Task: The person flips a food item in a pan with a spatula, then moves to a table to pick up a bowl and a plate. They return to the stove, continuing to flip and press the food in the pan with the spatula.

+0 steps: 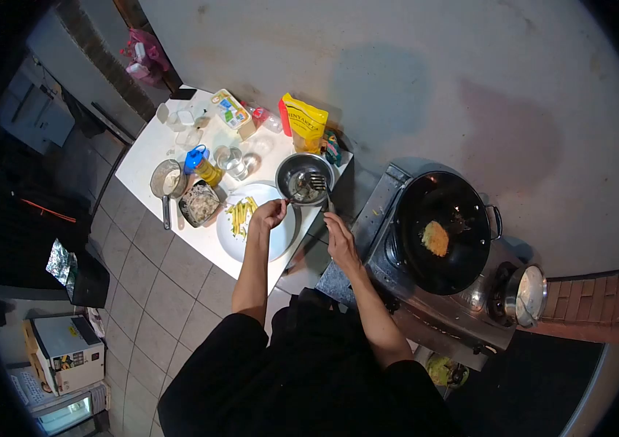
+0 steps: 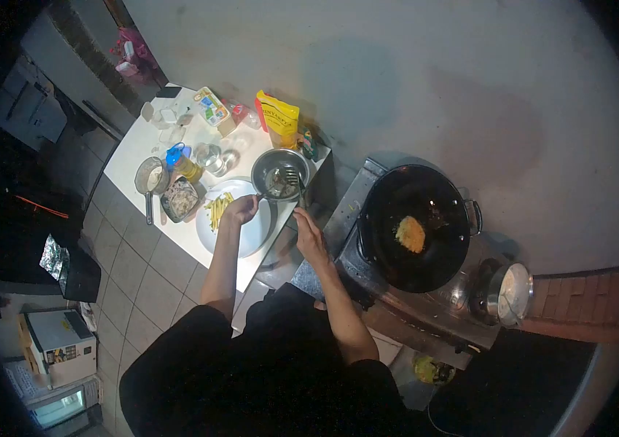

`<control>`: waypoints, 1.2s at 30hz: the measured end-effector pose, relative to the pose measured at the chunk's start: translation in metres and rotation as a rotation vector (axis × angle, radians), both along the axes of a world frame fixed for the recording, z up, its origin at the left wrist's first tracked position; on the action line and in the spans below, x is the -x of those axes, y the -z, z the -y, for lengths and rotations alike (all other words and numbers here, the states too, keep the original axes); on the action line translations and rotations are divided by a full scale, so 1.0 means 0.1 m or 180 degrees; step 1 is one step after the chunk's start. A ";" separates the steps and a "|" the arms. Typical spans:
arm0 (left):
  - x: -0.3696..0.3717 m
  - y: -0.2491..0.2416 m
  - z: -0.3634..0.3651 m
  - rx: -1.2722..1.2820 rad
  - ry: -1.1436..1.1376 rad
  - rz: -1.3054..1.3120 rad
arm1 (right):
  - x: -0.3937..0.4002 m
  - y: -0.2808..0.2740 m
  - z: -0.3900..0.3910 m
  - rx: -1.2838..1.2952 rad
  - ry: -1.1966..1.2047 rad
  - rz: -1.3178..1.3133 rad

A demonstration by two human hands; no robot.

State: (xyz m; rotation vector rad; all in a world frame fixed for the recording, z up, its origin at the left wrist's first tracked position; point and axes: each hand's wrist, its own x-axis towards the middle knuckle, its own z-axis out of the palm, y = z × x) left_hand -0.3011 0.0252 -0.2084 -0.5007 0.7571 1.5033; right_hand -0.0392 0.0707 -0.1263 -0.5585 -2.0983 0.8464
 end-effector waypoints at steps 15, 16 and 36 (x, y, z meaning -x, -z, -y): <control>-0.21 -0.37 0.02 0.0252 0.0785 -0.1252 | 0.20 -0.13 -0.17 0.0430 0.0697 -0.0635; -0.22 -0.40 0.03 0.0243 0.0838 -0.1427 | 0.22 -0.14 -0.18 0.0442 0.0710 -0.0646; -0.59 -0.95 0.24 0.0422 0.0931 -0.3639 | 0.47 0.06 -0.23 0.1719 0.0848 -0.1485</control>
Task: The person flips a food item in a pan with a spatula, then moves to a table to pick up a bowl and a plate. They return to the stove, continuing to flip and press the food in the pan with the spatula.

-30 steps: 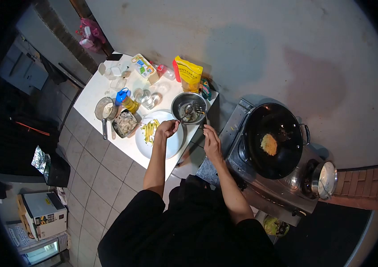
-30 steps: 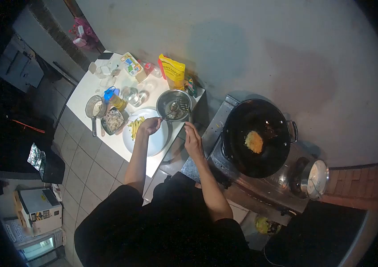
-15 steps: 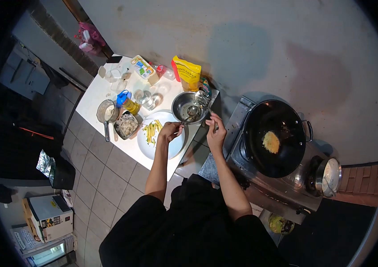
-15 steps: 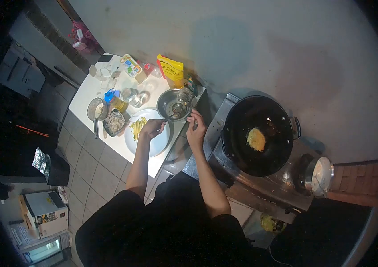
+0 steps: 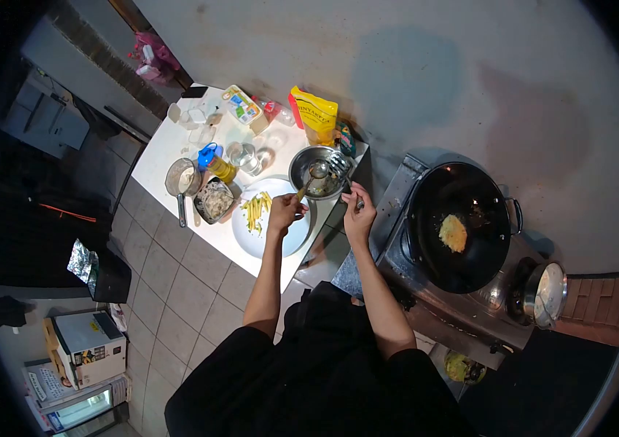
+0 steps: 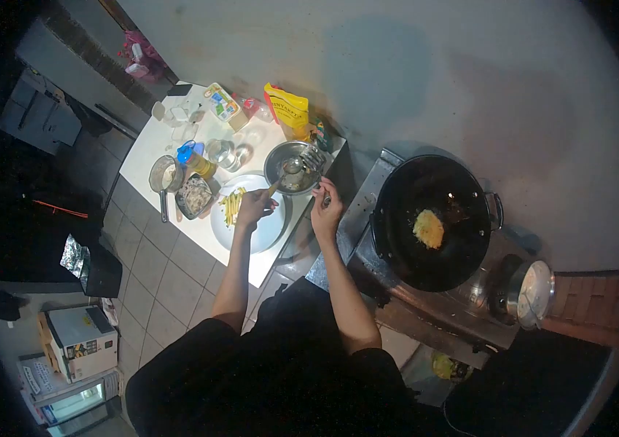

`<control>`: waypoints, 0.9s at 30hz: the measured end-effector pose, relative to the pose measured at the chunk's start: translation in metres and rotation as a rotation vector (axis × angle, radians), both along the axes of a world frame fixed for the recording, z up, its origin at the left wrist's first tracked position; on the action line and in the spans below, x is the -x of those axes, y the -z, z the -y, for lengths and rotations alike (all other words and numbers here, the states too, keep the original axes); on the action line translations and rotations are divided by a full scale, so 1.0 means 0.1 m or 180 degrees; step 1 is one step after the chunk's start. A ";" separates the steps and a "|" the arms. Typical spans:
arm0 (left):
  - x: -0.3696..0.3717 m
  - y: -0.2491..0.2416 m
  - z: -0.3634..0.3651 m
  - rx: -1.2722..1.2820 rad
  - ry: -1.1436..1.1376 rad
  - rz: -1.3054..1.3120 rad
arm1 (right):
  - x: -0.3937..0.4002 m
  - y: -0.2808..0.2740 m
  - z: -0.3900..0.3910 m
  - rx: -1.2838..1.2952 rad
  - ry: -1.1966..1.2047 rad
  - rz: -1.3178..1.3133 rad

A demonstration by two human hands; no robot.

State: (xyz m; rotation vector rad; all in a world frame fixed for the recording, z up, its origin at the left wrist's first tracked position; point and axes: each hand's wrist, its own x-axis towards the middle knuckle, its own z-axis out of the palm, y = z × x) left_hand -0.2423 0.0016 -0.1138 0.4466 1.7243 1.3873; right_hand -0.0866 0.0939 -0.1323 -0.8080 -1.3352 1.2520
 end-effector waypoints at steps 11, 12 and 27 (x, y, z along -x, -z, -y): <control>-0.27 0.06 -0.06 0.0502 0.0510 -0.2176 | 0.05 0.07 0.02 -0.0183 0.0009 0.0143; -0.35 -0.04 -0.07 0.0494 0.0492 -0.2223 | 0.05 0.07 0.02 -0.0227 -0.0004 0.0217; -0.62 0.07 -0.08 0.0503 0.0948 -0.3114 | 0.04 -0.03 0.07 -0.0217 0.0080 0.0150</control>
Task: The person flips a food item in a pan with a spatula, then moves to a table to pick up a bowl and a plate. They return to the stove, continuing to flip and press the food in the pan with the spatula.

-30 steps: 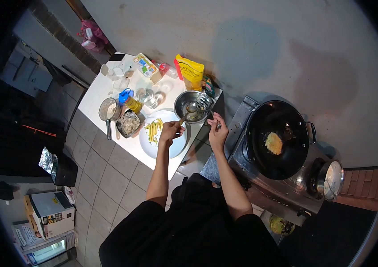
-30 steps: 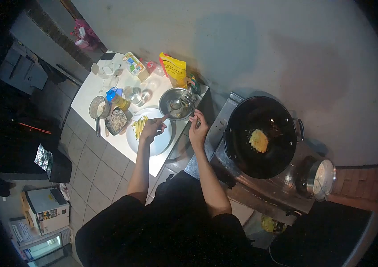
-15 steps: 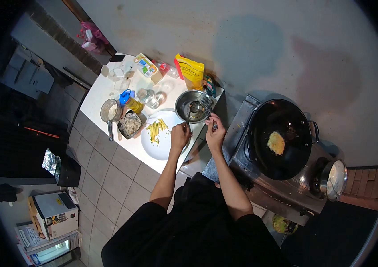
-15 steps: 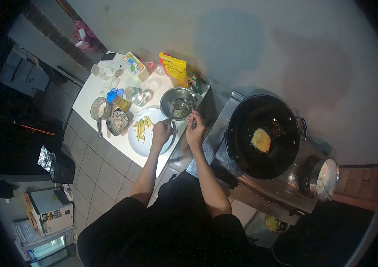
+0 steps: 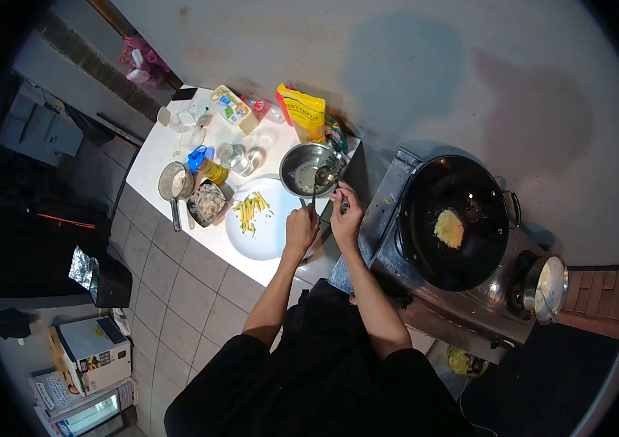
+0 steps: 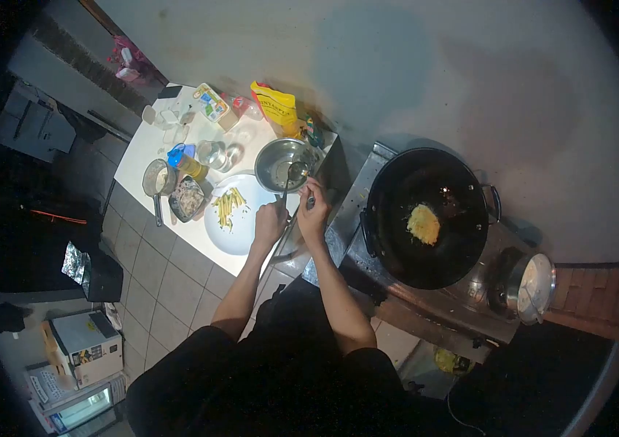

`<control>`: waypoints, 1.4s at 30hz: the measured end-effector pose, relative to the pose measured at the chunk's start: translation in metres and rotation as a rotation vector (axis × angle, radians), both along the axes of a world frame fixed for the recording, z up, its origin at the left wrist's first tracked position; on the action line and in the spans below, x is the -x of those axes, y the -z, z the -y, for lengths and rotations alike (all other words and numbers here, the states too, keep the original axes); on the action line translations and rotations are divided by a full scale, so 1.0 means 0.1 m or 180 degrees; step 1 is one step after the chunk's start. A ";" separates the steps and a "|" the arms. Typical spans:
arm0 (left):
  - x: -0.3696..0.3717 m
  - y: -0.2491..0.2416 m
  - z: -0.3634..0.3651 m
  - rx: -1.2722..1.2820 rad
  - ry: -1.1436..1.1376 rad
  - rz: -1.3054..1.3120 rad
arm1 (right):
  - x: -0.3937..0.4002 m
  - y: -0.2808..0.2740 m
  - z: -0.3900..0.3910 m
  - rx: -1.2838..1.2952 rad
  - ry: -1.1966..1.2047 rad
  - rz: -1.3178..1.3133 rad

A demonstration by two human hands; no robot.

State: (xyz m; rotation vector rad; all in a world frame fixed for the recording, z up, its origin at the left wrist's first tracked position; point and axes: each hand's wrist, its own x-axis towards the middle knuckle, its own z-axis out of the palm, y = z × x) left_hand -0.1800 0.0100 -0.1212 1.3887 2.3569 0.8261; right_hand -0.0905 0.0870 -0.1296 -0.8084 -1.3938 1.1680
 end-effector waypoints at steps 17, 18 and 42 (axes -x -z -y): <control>0.04 -0.11 0.23 -0.0312 -0.0588 0.0774 | -0.06 0.03 -0.03 0.0085 -0.0088 -0.0081; 0.04 -0.12 0.23 -0.0321 -0.0607 0.0780 | -0.05 0.01 -0.03 0.0078 -0.0108 -0.0074; 0.67 0.35 -0.10 -0.0112 -0.1208 0.3565 | -1.16 -1.92 0.54 -0.1330 0.0752 0.0328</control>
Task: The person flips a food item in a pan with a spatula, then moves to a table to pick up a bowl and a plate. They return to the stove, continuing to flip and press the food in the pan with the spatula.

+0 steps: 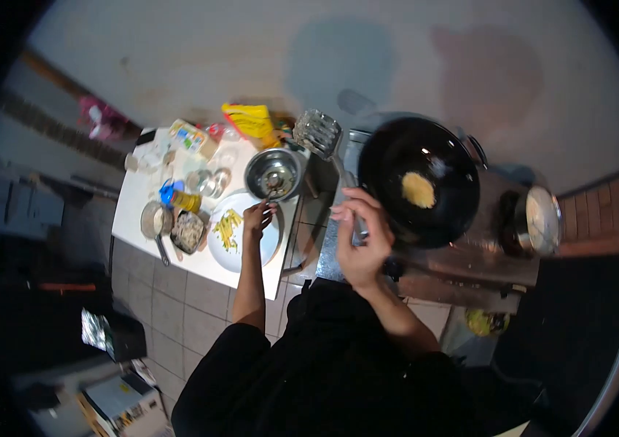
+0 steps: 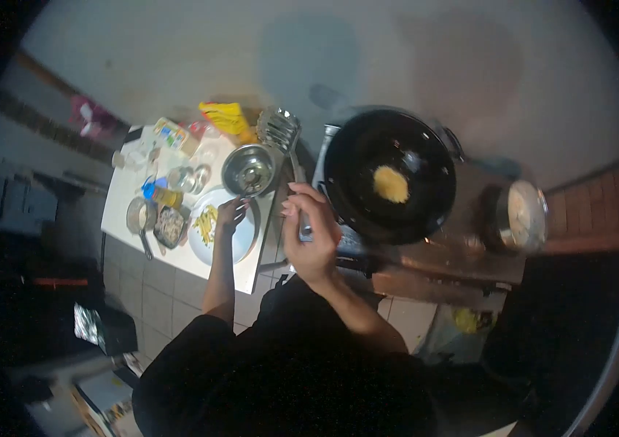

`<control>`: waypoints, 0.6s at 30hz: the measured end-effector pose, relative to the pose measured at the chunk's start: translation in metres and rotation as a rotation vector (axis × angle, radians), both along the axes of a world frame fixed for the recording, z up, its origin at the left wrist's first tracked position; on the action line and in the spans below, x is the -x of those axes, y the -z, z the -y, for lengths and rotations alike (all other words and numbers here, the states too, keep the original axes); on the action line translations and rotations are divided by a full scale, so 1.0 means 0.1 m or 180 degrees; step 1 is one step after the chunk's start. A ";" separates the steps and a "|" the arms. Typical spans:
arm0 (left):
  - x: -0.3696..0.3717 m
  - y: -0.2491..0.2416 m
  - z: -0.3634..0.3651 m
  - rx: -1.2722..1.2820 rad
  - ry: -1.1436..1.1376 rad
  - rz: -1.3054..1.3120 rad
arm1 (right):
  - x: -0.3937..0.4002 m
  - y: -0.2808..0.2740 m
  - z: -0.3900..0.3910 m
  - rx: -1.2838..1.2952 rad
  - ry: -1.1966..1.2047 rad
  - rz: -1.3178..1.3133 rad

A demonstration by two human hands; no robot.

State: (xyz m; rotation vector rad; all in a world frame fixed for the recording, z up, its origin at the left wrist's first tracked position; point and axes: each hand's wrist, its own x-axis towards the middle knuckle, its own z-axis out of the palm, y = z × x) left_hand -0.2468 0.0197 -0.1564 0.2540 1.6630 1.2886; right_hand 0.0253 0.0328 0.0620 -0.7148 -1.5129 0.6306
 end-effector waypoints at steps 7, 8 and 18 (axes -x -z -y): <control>0.14 0.04 0.09 0.0180 -0.0055 0.1098 | -1.40 -0.21 -0.08 0.0607 0.0794 -0.0472; 0.18 0.07 0.09 0.0143 0.0064 0.1048 | -1.56 -0.20 -0.09 0.0713 0.0906 -0.0399; -0.44 -1.03 0.19 -0.0257 -0.0143 -0.0021 | -2.21 0.10 -0.38 0.1094 0.0953 -0.0007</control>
